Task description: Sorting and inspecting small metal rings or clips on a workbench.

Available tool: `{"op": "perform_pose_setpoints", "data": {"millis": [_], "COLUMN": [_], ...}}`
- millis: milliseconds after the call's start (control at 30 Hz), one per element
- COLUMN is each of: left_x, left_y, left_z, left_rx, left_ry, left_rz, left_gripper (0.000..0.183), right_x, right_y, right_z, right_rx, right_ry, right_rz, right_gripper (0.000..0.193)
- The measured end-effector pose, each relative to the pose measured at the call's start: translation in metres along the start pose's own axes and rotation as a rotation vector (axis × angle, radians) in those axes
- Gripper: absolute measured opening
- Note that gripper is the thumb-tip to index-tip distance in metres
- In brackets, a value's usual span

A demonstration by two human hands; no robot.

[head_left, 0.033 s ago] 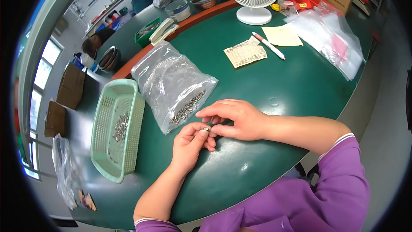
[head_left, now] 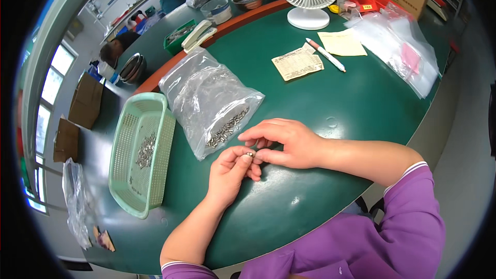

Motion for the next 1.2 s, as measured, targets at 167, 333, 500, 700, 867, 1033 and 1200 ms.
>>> {"op": "perform_pose_setpoints", "data": {"millis": [167,333,500,700,867,1033,1200], "left_x": [-0.003,0.000,-0.004,0.001,-0.001,0.001,-0.001], "left_y": [0.001,0.002,0.001,0.000,-0.001,-0.001,0.000], "left_z": [0.003,0.001,0.003,-0.001,0.003,0.001,0.000], "left_rx": [0.025,0.041,0.005,0.019,-0.006,0.011,0.019], "left_ry": [-0.006,-0.005,-0.002,-0.013,-0.074,-0.074,-0.036], "left_rz": [0.018,0.029,0.046,-0.002,-0.006,-0.028,-0.010], "left_gripper": [0.013,0.011,0.013,0.015,0.016,0.017,0.018], "right_x": [0.003,0.002,-0.002,-0.007,-0.009,-0.010,-0.008], "right_y": [-0.002,0.001,0.000,0.003,0.000,-0.001,-0.002], "right_z": [-0.004,-0.004,-0.012,-0.015,-0.023,-0.020,-0.021], "right_rx": [-0.032,-0.059,-0.086,-0.225,-0.277,-0.337,-0.288], "right_ry": [0.027,0.102,0.182,0.297,0.344,0.325,0.281], "right_rz": [0.012,0.012,0.032,0.009,0.000,0.000,-0.018], "right_gripper": [0.032,0.020,0.021,0.023,0.021,0.018,0.014]}}
Point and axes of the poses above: each hand's wrist, its own x-axis towards the middle knuckle, its own y-axis out of the back of the hand, z = x × y, the point moved 6 cm from there along x, towards the middle knuckle, and after that the axes turned 15 degrees about -y, right-handed, at the moved point
